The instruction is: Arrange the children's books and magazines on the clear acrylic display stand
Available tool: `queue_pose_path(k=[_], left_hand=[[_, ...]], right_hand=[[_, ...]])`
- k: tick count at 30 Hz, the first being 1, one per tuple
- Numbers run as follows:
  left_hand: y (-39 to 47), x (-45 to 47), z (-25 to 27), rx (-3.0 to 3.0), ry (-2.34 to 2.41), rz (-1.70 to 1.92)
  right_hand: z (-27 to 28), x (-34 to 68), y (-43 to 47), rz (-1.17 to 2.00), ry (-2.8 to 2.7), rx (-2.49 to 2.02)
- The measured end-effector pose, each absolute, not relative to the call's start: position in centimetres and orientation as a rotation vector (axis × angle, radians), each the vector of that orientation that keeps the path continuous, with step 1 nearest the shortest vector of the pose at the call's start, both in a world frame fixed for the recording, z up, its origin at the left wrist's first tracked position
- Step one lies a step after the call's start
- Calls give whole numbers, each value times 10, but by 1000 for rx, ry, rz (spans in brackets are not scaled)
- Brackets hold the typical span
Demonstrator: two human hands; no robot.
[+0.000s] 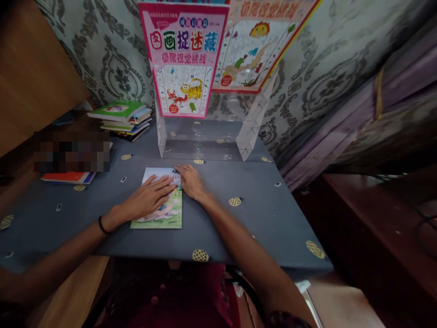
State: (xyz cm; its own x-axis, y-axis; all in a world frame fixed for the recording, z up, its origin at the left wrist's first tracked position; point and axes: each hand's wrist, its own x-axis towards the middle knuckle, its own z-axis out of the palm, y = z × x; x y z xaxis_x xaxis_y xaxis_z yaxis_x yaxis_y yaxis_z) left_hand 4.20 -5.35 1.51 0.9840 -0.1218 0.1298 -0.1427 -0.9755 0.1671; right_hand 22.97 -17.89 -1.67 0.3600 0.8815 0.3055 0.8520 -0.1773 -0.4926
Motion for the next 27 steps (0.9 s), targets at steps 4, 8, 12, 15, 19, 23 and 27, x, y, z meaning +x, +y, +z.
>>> queue_pose_path(k=[4,8,12,15,19,23,27], left_hand=[[-86,28,17,2884,-440,119],[-100,14,18,2832,-547,76],[-101,6,20,2806,-555,185],[-102,3,26,2727,-594,406],[-105,1,33,2605,-616,647],[-105,5,24,2555,-692,889],[-103,13,7,2547,-693,1035]], right_hand=[[-14,228,-179,56,-1494,-2046],[-11,224,-178,36,-1491,-2100],[-4,210,-181,3,-1500,-2217],[4,194,-186,-61,-1553,-2262],[13,171,-186,-63,-1830,-2136],[21,153,-171,-13,-2221,-1874],[24,145,-150,13,-2281,-1879]])
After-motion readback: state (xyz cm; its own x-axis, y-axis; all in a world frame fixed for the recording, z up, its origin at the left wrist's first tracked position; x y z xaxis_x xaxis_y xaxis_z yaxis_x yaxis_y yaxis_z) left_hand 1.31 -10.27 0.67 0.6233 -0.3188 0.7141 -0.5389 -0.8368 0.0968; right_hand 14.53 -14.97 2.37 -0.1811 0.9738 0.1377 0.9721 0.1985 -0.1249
